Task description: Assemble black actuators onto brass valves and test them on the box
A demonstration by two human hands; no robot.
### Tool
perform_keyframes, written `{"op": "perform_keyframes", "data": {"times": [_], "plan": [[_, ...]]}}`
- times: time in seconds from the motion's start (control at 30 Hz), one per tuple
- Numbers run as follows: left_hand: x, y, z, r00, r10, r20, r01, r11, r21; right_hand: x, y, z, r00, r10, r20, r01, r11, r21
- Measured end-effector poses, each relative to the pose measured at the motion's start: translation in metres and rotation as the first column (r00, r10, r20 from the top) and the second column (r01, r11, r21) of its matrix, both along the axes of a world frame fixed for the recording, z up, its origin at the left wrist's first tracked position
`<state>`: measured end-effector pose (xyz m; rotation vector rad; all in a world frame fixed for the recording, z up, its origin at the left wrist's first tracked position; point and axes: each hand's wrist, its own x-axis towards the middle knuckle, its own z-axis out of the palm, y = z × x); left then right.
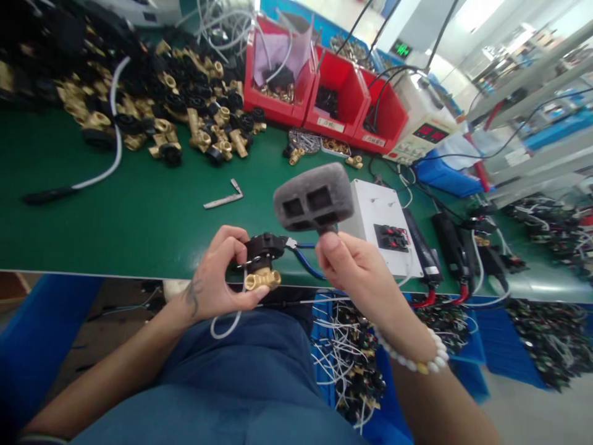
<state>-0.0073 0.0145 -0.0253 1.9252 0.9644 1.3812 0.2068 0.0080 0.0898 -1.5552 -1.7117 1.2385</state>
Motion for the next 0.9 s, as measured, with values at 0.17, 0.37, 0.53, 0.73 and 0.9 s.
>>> {"op": "perform_keyframes", "data": {"times": [0.17,0.37,0.53,0.73,0.9], "plan": [[-0.006,-0.004,0.007,0.997,0.064,-0.045,-0.064,0.998,0.008,-0.017,0.022,-0.018,0.985,-0.066,-0.161,0.067,0.998,0.001],[-0.015,-0.006,0.01,0.99,0.1,-0.096,-0.105,0.993,-0.045,-0.018,0.014,-0.029,0.971,0.0,-0.237,0.01,0.999,0.038],[-0.017,-0.003,0.007,0.994,0.092,-0.062,-0.095,0.994,-0.045,0.007,-0.008,-0.018,0.977,0.139,-0.161,-0.12,0.985,0.121],[-0.015,-0.003,0.005,0.996,0.074,-0.051,-0.074,0.997,0.01,-0.003,-0.001,-0.006,0.878,0.286,0.383,-0.346,0.933,0.096],[-0.016,-0.002,0.005,0.998,0.064,-0.029,-0.064,0.998,0.022,-0.003,-0.003,0.012,0.889,0.159,0.429,-0.277,0.933,0.23]]}}
